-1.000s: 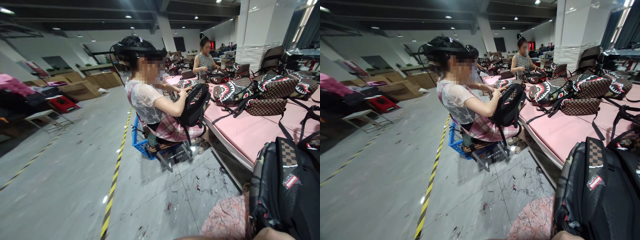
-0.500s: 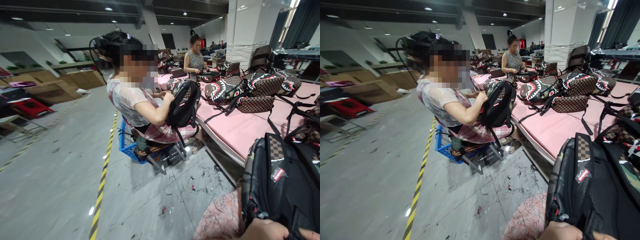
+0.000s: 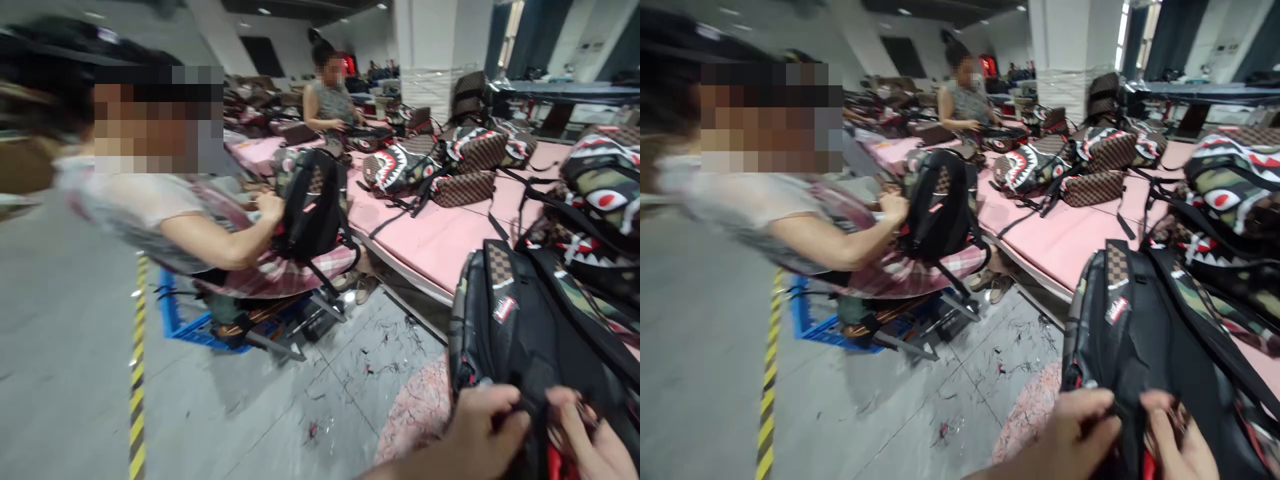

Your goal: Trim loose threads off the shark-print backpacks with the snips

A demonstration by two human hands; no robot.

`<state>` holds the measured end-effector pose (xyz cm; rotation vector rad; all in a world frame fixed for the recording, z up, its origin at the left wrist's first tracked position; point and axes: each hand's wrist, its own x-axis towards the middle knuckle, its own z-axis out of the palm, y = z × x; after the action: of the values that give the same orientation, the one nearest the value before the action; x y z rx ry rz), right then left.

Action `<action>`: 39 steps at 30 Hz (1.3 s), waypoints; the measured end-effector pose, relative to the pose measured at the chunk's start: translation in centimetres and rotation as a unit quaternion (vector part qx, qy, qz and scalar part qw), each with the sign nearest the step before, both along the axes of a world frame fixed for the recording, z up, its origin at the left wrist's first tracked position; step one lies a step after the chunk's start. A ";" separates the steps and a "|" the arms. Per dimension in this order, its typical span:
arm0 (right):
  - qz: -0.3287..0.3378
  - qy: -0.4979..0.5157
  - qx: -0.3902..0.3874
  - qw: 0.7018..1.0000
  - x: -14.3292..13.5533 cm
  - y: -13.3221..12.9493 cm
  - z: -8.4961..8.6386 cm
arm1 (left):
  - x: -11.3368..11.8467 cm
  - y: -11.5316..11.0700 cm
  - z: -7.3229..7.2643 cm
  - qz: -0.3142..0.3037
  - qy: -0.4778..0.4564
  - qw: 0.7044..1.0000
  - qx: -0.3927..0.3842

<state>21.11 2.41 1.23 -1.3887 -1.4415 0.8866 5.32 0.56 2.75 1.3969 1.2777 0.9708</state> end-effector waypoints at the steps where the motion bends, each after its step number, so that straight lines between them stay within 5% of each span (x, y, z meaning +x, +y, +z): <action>1: -0.013 -0.003 -0.014 1.000 -0.2 -0.2 0.1 | -0.4 0.0 0.7 0.019 -0.048 0.998 -0.035; 6: -0.046 -0.085 0.015 0.995 -0.2 -0.6 0.2 | -1.6 1.7 2.6 0.079 -0.177 0.971 -0.140; 13: 0.039 -0.172 0.174 0.969 -0.1 -0.1 1.6 | -0.7 1.9 3.1 0.074 -0.121 0.986 -0.085; 33: 0.084 -0.189 0.188 0.960 -0.7 0.4 2.4 | -0.1 0.6 1.0 0.077 -0.010 0.997 0.022; 36: 0.092 -0.146 0.185 0.967 -0.6 0.1 2.3 | -1.4 0.7 1.6 0.074 -0.038 0.996 -0.026; 39: 0.073 -0.074 0.130 0.986 -0.2 -0.3 2.2 | -5.2 1.6 1.9 0.163 -0.052 0.984 -0.047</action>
<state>20.87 2.08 3.38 -1.1832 -1.7230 0.6669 0.12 2.13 4.62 1.0702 1.4810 1.1694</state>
